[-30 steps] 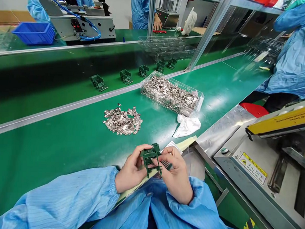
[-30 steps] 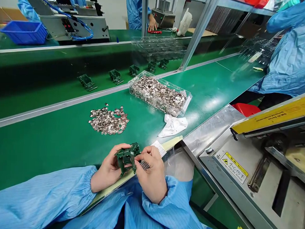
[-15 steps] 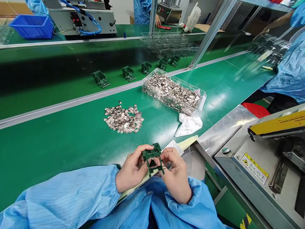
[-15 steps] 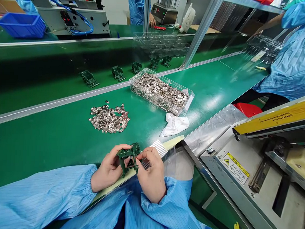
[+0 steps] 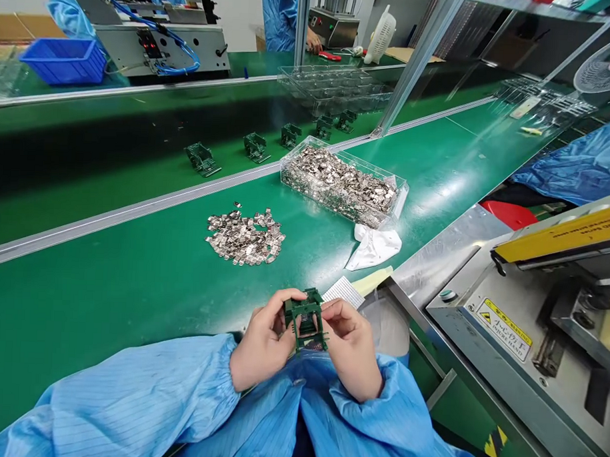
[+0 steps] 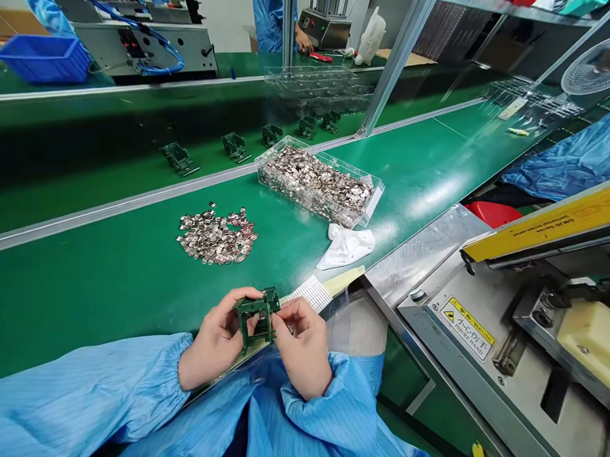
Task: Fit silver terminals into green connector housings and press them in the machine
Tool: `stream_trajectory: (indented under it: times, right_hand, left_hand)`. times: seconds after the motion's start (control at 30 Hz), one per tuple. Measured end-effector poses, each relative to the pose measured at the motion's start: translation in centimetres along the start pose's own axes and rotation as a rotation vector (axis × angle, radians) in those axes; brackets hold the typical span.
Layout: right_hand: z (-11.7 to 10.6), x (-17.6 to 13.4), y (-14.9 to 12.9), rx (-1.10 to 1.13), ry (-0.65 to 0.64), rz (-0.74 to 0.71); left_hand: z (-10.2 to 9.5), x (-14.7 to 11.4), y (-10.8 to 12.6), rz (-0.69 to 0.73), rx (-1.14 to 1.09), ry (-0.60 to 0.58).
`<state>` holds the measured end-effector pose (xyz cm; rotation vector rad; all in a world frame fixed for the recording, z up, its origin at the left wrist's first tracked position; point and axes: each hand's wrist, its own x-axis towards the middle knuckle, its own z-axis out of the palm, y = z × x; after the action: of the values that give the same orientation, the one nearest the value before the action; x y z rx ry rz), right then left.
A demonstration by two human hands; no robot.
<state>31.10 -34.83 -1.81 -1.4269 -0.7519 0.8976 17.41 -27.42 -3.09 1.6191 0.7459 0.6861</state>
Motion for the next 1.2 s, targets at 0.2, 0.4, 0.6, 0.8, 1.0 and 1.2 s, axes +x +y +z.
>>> stream_trajectory:
  times: [0.2,0.4,0.6,0.8,1.0,1.2]
  right_hand:
    - [-1.1,-1.2,-0.1,0.033,0.013,-0.032]
    - [-2.0,-2.2,0.3,0.076,0.125,-0.075]
    - [-4.9,-3.7,2.4,0.116,0.225,-0.046]
    - [-5.8,-2.4,6.5,0.002,0.260,0.028]
    - [-3.1,-0.2,8.3,-0.078,0.250,-0.061]
    - [-3.6,-0.1,9.4,-0.219,0.258,-0.233]
  left_hand:
    - [1.4,-0.4,0.8,0.024,0.003,-0.003]
    - [3.3,-0.9,1.3,0.047,0.052,-0.013]
    - [4.3,0.5,1.7,0.071,0.020,-0.102]
    - [6.8,6.4,0.6,0.122,-0.210,0.088]
    - [8.7,7.8,-0.8,0.134,-0.254,0.061]
    - [8.3,7.9,-0.7,0.071,-0.299,0.031]
